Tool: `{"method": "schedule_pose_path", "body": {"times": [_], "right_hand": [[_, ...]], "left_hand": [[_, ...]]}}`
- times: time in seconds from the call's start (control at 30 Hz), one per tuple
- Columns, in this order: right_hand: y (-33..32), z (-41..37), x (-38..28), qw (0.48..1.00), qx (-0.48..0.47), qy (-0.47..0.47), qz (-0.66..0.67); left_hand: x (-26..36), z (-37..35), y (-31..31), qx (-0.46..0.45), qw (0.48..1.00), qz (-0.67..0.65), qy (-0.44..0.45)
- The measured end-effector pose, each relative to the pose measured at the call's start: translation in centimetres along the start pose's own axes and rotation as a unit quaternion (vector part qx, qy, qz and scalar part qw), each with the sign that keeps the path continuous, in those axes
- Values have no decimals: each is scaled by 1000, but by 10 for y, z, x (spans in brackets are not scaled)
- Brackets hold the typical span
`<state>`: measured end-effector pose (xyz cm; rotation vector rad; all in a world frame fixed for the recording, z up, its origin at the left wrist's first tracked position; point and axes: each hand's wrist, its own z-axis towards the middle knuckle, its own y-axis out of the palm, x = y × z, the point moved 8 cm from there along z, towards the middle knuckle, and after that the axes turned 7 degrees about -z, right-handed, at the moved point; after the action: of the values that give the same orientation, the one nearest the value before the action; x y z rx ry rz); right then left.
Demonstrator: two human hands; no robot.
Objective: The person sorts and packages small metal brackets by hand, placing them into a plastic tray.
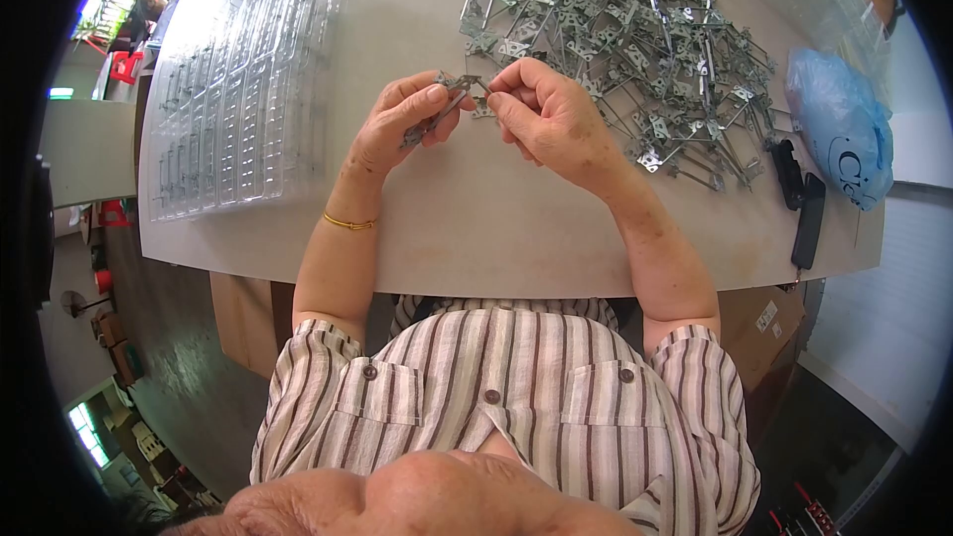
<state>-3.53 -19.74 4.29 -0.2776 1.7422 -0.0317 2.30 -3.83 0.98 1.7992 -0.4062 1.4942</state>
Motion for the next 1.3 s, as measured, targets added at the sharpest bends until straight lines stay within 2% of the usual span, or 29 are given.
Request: {"method": "schedule_pose_path", "body": {"times": [0.33,0.53,0.63,0.73,0.83,0.97,1.03,1.07,1.13,1.2,1.3], "right_hand": [[1,3,5,1000,-13,20,10],[5,4,5,989,-94,36,112],[4,4,8,983,-94,49,148],[3,3,8,991,-99,58,67],[5,4,9,992,-112,46,44],[0,6,15,999,-38,28,14],[-6,6,11,999,5,12,-39],[-9,7,10,999,22,7,-22],[-17,8,10,998,56,-3,12],[-17,7,5,998,58,-8,19],[-8,6,2,999,36,-12,20]], "left_hand": [[-2,0,5,-14,999,28,-18],[-3,-2,8,-24,998,36,-41],[-5,-4,11,-39,996,45,-59],[-8,-5,16,-63,993,57,-82],[-10,-6,19,-74,991,63,-97],[-14,-7,26,-129,981,71,-127],[-11,-8,28,-123,983,67,-118],[-9,-9,28,-120,984,64,-114],[-7,-6,18,-59,994,27,-88],[-3,-4,9,-12,998,4,-55],[-4,0,-1,8,999,-36,-25]]}}
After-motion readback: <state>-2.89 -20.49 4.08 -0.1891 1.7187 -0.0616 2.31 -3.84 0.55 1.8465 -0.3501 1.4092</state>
